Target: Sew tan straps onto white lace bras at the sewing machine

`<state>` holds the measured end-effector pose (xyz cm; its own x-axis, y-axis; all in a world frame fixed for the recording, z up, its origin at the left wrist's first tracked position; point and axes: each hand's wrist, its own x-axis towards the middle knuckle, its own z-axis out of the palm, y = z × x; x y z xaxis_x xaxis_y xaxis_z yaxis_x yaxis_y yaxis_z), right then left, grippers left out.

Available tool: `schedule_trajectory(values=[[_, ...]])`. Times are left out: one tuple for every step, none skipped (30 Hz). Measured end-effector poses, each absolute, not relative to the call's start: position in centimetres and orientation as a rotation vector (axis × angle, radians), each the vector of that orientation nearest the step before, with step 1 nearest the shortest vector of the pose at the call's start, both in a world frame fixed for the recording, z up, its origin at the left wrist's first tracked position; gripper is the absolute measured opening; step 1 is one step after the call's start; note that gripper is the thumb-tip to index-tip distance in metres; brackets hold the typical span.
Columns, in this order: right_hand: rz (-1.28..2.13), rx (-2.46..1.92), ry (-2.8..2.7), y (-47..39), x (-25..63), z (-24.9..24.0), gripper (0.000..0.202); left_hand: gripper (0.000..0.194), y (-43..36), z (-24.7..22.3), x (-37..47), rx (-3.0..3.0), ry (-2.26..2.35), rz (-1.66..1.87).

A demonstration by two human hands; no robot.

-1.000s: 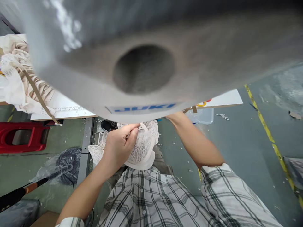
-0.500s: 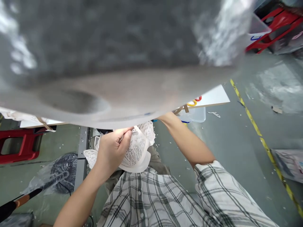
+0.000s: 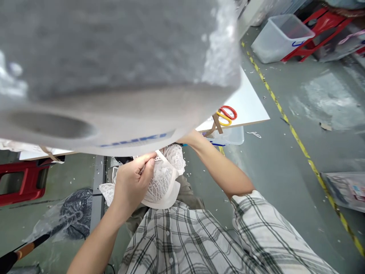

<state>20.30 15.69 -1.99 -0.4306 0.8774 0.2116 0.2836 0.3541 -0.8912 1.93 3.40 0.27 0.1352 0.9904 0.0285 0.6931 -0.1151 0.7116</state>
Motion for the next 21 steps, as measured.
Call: schedule_trajectory(values=[[1.066, -1.005, -1.914, 15.65, 20.31, -2.07, 0.016, 0.028, 3.38, 0.29, 1.95, 1.872, 1.611, 0.711], [1.077, -1.002, -1.916, 15.6, 20.32, -2.15, 0.011, 0.028, 3.36, 0.3, 1.97, 1.876, 1.61, 0.717], [1.092, -1.0, -1.911, 15.55, 20.33, -2.23, 0.007, 0.028, 3.34, 0.29, 1.99, 1.88, 1.609, 0.723], [1.108, -1.001, -1.897, 15.47, 20.33, -2.28, 0.004, 0.028, 3.32, 0.27, 2.02, 1.885, 1.607, 0.728], [1.12, -1.001, -1.882, 15.38, 20.33, -2.32, 0.003, 0.028, 3.3, 0.24, 2.05, 1.893, 1.605, 0.735], [1.127, -1.0, -1.869, 15.29, 20.33, -2.33, 0.002, 0.028, 3.28, 0.21, 2.08, 1.902, 1.603, 0.74], [1.133, -0.998, -1.858, 15.18, 20.32, -2.31, 0.002, 0.027, 3.26, 0.17, 2.11, 1.912, 1.605, 0.742], [1.135, -0.995, -1.85, 15.08, 20.31, -2.28, 0.003, 0.027, 3.24, 0.15, 2.13, 1.922, 1.609, 0.741], [1.134, -0.994, -1.845, 14.99, 20.3, -2.24, 0.003, 0.026, 3.22, 0.13, 2.14, 1.929, 1.616, 0.739], [1.13, -0.992, -1.84, 14.91, 20.28, -2.2, 0.004, 0.026, 3.18, 0.12, 2.13, 1.935, 1.624, 0.739], [1.124, -0.99, -1.836, 14.84, 20.26, -2.17, 0.005, 0.026, 3.14, 0.13, 2.12, 1.94, 1.631, 0.739], [1.116, -0.985, -1.832, 14.8, 20.23, -2.16, 0.005, 0.026, 3.09, 0.15, 2.1, 1.942, 1.636, 0.741], [1.104, -0.98, -1.828, 14.77, 20.19, -2.17, 0.006, 0.026, 3.04, 0.18, 2.07, 1.945, 1.638, 0.745], [1.091, -0.975, -1.827, 14.76, 20.15, -2.2, 0.006, 0.026, 2.98, 0.22, 2.05, 1.946, 1.64, 0.748], [1.075, -0.971, -1.827, 14.76, 20.12, -2.25, 0.007, 0.026, 2.91, 0.27, 2.02, 1.944, 1.643, 0.748], [1.059, -0.968, -1.83, 14.76, 20.08, -2.31, 0.007, 0.026, 2.85, 0.32, 2.0, 1.939, 1.645, 0.746], [1.042, -0.966, -1.834, 14.77, 20.05, -2.37, 0.006, 0.025, 2.79, 0.37, 1.98, 1.932, 1.648, 0.744], [1.028, -0.964, -1.838, 14.76, 20.03, -2.44, 0.006, 0.025, 2.73, 0.39, 1.97, 1.925, 1.651, 0.745], [1.018, -0.96, -1.84, 14.75, 20.01, -2.49, 0.005, 0.025, 2.67, 0.4, 1.95, 1.92, 1.655, 0.749], [1.012, -0.953, -1.841, 14.74, 20.0, -2.52, 0.004, 0.024, 2.61, 0.37, 1.92, 1.919, 1.66, 0.755], [1.009, -0.945, -1.842, 14.73, 20.0, -2.54, 0.003, 0.024, 2.56, 0.31, 1.88, 1.922, 1.664, 0.763]])
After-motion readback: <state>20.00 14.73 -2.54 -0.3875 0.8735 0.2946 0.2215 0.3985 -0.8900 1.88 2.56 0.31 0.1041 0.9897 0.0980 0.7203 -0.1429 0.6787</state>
